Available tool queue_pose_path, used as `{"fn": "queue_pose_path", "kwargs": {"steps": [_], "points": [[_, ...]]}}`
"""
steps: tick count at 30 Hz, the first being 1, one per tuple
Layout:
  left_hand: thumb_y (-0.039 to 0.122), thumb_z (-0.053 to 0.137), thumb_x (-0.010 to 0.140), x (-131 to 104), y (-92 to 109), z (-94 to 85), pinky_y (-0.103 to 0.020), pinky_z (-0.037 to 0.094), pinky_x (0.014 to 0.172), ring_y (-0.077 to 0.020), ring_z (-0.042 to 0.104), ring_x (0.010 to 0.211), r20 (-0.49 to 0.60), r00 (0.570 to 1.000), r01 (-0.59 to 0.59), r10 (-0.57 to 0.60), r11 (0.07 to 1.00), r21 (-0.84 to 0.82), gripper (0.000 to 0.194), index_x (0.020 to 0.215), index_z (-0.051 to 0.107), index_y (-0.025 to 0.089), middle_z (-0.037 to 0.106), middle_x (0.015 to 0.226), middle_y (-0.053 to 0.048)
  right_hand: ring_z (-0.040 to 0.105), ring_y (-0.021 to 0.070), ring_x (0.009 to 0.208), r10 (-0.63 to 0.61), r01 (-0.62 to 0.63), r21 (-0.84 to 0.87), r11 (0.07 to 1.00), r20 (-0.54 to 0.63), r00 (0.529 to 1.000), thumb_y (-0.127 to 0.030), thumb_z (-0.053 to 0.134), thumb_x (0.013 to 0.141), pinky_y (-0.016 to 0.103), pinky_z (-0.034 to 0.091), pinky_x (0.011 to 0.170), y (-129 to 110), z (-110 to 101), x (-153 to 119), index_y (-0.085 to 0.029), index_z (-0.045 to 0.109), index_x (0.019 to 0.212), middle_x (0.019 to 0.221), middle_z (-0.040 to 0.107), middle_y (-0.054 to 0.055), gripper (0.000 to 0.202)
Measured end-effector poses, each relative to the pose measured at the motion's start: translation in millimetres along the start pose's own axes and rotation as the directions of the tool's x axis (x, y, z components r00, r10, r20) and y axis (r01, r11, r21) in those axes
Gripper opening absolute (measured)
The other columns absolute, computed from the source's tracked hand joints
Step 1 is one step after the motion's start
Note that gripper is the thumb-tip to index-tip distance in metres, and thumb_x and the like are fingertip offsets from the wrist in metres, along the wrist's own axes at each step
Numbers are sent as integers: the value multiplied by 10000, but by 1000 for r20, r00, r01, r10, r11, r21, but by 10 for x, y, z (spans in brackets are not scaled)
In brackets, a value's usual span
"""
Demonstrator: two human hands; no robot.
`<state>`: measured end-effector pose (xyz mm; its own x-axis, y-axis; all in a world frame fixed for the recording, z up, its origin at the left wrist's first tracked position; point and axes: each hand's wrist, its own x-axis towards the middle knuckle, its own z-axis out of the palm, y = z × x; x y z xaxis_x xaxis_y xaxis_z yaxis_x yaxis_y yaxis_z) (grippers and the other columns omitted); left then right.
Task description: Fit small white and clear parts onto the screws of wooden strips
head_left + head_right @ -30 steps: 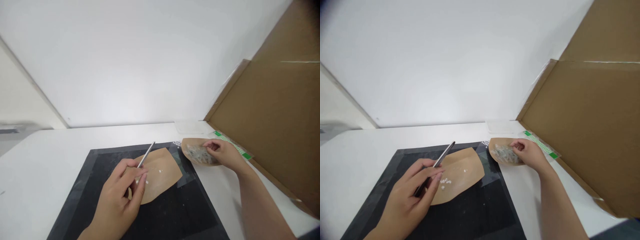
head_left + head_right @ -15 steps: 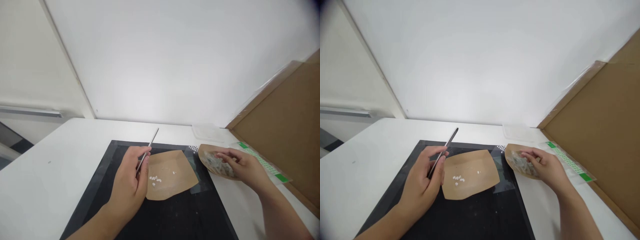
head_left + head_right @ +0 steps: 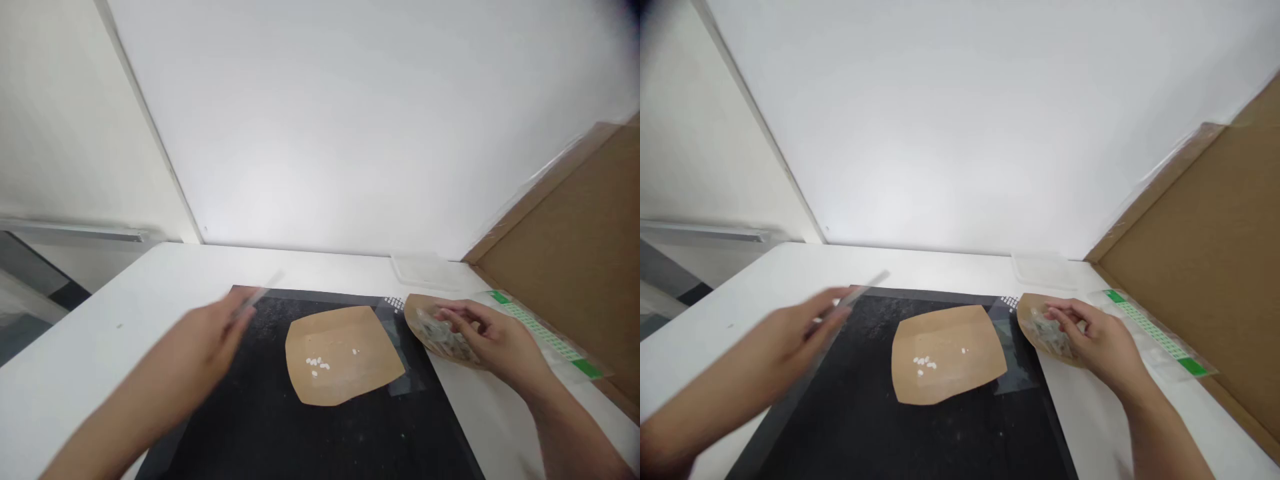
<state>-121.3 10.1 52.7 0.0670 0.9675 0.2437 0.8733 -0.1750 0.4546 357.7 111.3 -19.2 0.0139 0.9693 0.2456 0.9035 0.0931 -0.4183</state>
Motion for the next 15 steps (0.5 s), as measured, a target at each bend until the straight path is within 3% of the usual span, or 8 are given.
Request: {"fn": "queue_pose_path", "kwargs": {"steps": [1,2,6,9,15], "points": [[457,400,1105,20,41,88,-341,626,813,-243,787,965,89,994,-56,59,998,-33,427,1454,599,313,809,1117,-39,599,202,538,-12,12,-6,1000,0,1000,-696,582,908,321,423,520,4,1,-3,-317,791,1090,820,793,12,470],[439,385,1113,53,85,178,-359,622,868,-245,776,1045,107,992,-70,74,997,-43,420,1474,581,348,792,1217,-28,587,196,525,-24,24,-9,1000,-1,1000,-700,576,912,321,420,519,8,0,-7,-318,789,1093,813,791,8,474],[472,420,1098,259,199,396,-441,613,894,-290,762,1069,25,995,-98,97,995,14,423,1457,604,345,782,1267,-30,552,195,481,-56,55,-23,998,-11,998,-697,561,924,325,393,500,0,0,-17,-301,792,1081,701,755,9,485],[468,388,1113,363,191,472,-435,620,882,-280,771,1058,-60,994,-91,91,996,0,414,1439,609,336,787,1262,-22,578,200,512,-85,85,-8,996,-2,996,-688,565,928,327,411,512,-27,13,-14,-290,789,1075,762,776,23,481],[373,445,1112,300,25,871,-436,656,838,-277,793,1041,-171,965,-192,200,979,60,362,1424,588,257,784,1263,-56,634,195,596,-127,127,23,992,35,991,-643,586,950,311,459,556,-86,93,-14,-285,742,1169,880,788,25,447]]}}
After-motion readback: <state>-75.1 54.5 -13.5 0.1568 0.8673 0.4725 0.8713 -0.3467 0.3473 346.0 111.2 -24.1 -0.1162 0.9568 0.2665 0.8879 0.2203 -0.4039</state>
